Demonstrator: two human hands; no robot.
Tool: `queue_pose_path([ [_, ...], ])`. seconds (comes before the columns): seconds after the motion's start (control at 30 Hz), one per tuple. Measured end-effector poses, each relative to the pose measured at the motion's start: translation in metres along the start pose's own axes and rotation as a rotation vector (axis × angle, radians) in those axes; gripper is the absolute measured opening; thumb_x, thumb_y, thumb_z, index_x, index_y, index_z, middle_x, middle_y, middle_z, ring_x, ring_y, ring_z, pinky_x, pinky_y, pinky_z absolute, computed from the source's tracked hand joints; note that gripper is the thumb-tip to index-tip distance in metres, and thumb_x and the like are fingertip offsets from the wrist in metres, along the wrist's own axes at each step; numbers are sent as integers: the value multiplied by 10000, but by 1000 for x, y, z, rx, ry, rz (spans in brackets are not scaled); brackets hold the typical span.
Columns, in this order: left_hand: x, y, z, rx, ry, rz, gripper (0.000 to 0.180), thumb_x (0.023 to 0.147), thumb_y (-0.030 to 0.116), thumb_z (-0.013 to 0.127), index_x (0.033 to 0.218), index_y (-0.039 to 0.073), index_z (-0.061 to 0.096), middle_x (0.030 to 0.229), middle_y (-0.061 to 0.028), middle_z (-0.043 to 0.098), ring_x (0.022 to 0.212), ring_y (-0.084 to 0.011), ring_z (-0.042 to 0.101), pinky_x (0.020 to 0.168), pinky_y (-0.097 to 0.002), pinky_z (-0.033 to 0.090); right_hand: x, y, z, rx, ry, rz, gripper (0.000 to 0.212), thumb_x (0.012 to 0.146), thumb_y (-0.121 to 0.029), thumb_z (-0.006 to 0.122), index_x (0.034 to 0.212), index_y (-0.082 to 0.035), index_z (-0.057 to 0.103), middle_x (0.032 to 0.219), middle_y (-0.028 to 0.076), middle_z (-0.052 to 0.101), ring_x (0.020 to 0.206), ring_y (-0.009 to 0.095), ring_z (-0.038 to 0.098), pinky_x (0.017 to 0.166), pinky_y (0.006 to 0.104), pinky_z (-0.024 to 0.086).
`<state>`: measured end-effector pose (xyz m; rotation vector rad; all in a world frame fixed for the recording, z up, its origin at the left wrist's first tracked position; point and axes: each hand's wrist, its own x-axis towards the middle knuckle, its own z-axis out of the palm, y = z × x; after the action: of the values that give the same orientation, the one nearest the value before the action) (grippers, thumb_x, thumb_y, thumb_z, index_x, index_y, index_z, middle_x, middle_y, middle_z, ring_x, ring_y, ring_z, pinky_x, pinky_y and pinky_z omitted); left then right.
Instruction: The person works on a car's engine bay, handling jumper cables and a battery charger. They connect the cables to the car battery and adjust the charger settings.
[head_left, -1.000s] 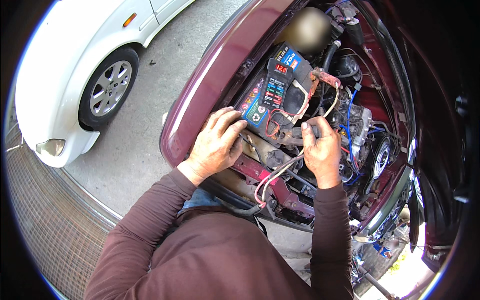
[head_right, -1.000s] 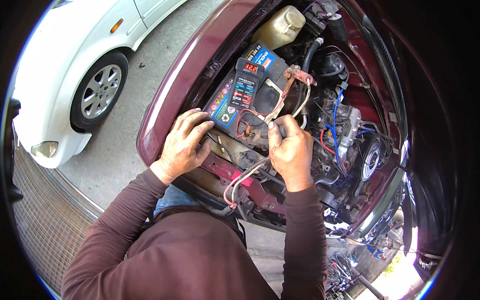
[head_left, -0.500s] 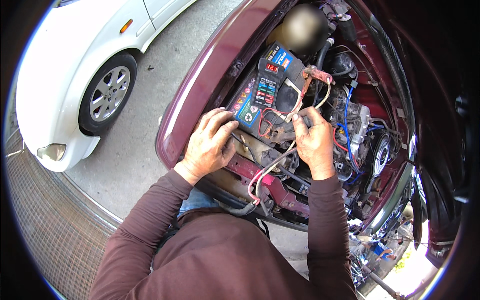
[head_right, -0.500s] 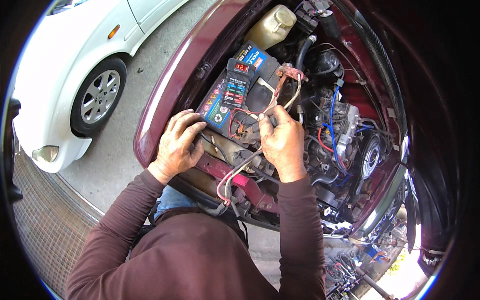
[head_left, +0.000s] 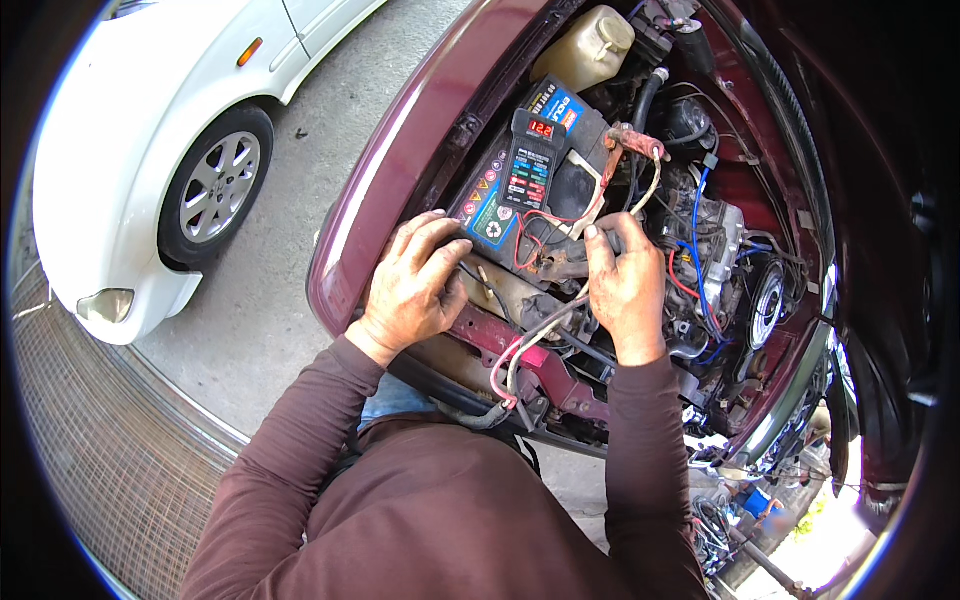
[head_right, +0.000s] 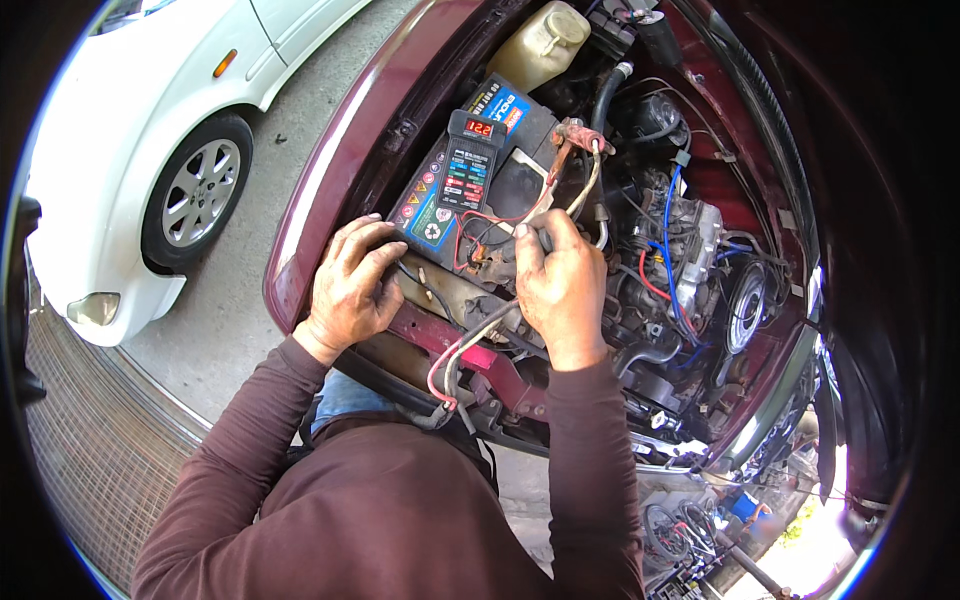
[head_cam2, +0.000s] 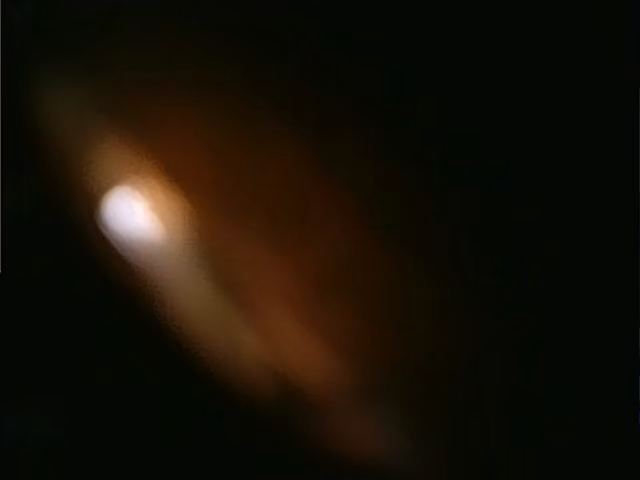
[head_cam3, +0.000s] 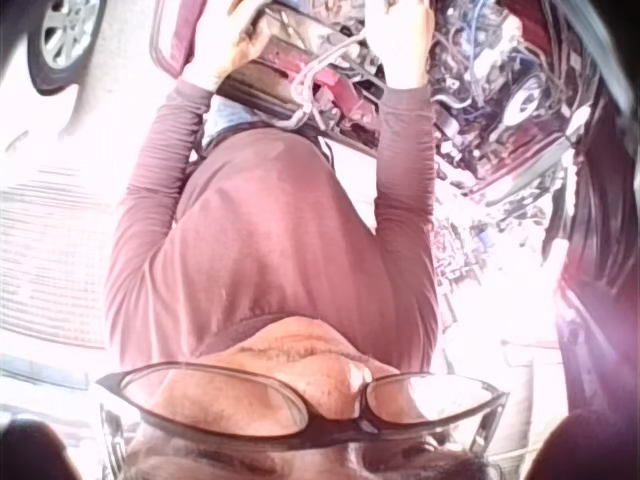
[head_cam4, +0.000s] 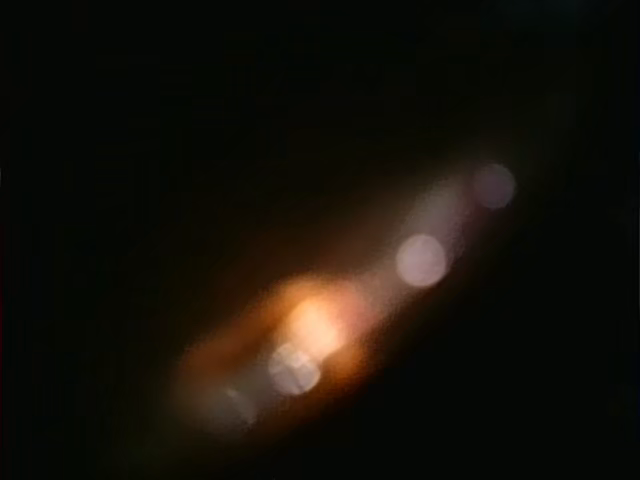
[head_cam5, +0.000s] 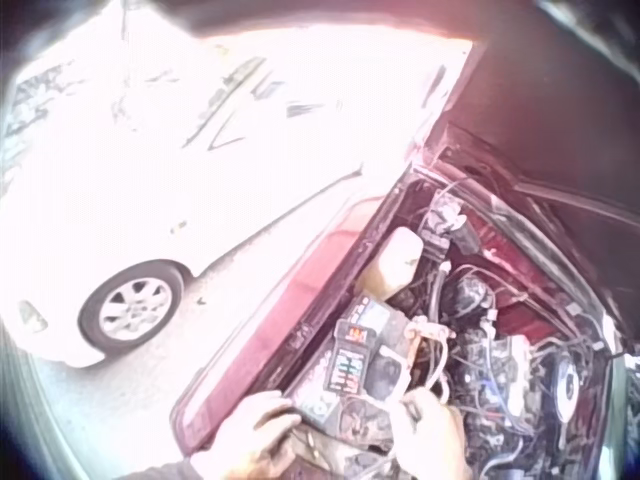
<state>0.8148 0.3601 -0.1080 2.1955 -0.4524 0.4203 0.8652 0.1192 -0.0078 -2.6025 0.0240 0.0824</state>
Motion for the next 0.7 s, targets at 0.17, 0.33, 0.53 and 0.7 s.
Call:
queue_pose_path([
  [0.17,-4,-1,2,-8,-20,-2,435,693,4,701,1127,29,678,1248,-174,620,1246,-417,576,1064,-496,493,5,1,-1,-35,-23,-66,190,985,-201,648,966,-13,664,773,214,684,716,367,700,657,429,510],
  [0.33,-4,1,3,-2,-17,14,421,709,16,705,1129,28,678,1262,-177,615,1257,-407,565,1074,-493,481,2,7,-3,35,-28,-51,230,978,-233,683,1045,-14,673,743,189,670,686,315,680,639,408,498],
  [0.53,12,23,-9,-30,-122,-48,483,807,167,781,1257,58,644,1260,-169,598,1212,-383,560,1063,-483,467,-46,10,-31,308,213,15,473,982,-305,735,1314,1,597,697,-4,546,630,87,443,577,291,375],
  [0.7,49,35,-4,174,-381,31,598,776,262,837,1312,97,630,1234,-146,606,1196,-339,576,1001,-437,494,-140,61,-35,336,211,103,366,976,-288,727,1183,8,663,675,8,529,629,95,471,589,291,398],
])
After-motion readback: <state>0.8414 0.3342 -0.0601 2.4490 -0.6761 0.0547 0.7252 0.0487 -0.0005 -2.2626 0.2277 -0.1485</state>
